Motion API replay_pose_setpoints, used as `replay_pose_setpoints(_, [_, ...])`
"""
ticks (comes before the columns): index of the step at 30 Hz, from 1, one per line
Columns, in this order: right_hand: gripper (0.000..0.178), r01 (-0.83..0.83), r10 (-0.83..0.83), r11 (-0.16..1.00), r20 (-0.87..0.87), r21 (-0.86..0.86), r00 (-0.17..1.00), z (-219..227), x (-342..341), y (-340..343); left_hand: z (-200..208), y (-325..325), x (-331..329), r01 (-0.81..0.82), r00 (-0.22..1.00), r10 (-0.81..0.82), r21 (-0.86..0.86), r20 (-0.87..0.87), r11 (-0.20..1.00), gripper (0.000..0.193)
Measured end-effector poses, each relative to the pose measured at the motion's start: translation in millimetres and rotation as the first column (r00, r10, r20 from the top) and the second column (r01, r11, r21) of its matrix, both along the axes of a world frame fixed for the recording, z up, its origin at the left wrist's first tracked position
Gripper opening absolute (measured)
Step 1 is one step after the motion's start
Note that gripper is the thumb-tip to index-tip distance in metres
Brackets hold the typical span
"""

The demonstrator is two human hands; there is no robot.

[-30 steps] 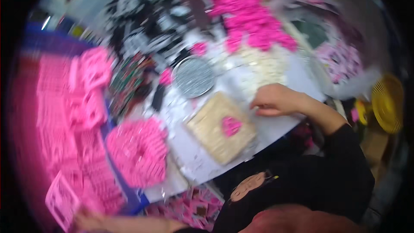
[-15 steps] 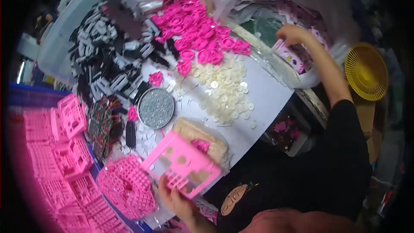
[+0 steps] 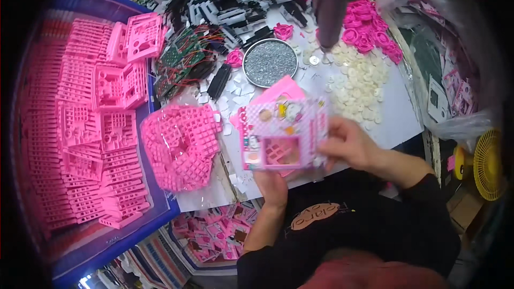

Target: Assembling pink plastic electronic toys using a glue gun to attach internal components and decorations.

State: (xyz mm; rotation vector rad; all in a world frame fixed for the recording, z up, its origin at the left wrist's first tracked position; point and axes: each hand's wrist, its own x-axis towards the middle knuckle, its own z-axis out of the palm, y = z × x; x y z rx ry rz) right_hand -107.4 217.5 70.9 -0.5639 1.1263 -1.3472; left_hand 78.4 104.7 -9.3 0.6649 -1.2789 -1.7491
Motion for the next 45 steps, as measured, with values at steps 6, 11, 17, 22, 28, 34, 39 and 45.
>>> replay_pose_setpoints(6, [0.048, -0.100, 0.086, 0.995, -0.389, -0.016, 0.917, -9.7, -36.1, -15.8, -3.4, -40.5, 51.0, 0.295, 0.949, -0.277, 0.123, -0.148, 0.947, 0.021])
replay_pose_setpoints(11, [0.049, -0.070, -0.003, 0.988, -0.474, -0.137, 0.880, -65.0, 11.3, -33.4, 40.1, -42.7, 15.4, -0.095, 0.986, 0.068, 0.185, 0.151, 0.978, 0.043])
replay_pose_setpoints(17, [0.063, -0.113, -0.069, 0.945, -0.523, -0.308, 0.850, -47.2, 44.2, -49.4, 49.9, -48.6, 6.5, -0.298, 0.932, 0.329, -0.192, 0.155, 0.935, 0.069])
replay_pose_setpoints(22, [0.076, 0.088, -0.084, 0.979, 0.030, -0.185, 0.996, -65.0, 18.8, -45.7, 69.0, -62.5, 25.6, -0.172, 0.956, 0.226, -0.270, 0.185, 0.947, 0.092])
replay_pose_setpoints(28, [0.073, 0.047, -0.168, 0.930, -0.308, -0.364, 0.936, -46.4, 28.5, -48.4, 32.2, -23.3, 11.4, 0.048, 0.876, 0.050, -0.191, 0.480, 0.980, 0.106])
replay_pose_setpoints(34, [0.063, -0.033, -0.071, 0.955, -0.332, -0.296, 0.941, -33.0, 26.6, -42.4, 16.2, -16.3, 27.1, 0.103, 0.878, 0.093, -0.375, 0.470, 0.921, 0.102])
replay_pose_setpoints(39, [0.063, 0.067, -0.094, 0.976, -0.127, -0.206, 0.987, -32.8, 28.8, -44.6, 28.4, -10.5, 21.2, -0.088, 0.967, 0.113, -0.118, 0.229, 0.989, 0.119])
replay_pose_setpoints(45, [0.069, -0.059, -0.018, 0.965, -0.288, -0.257, 0.957, -35.2, 25.7, -45.8, 21.1, -12.1, 27.0, 0.093, 0.892, -0.002, -0.178, 0.453, 0.980, 0.118])
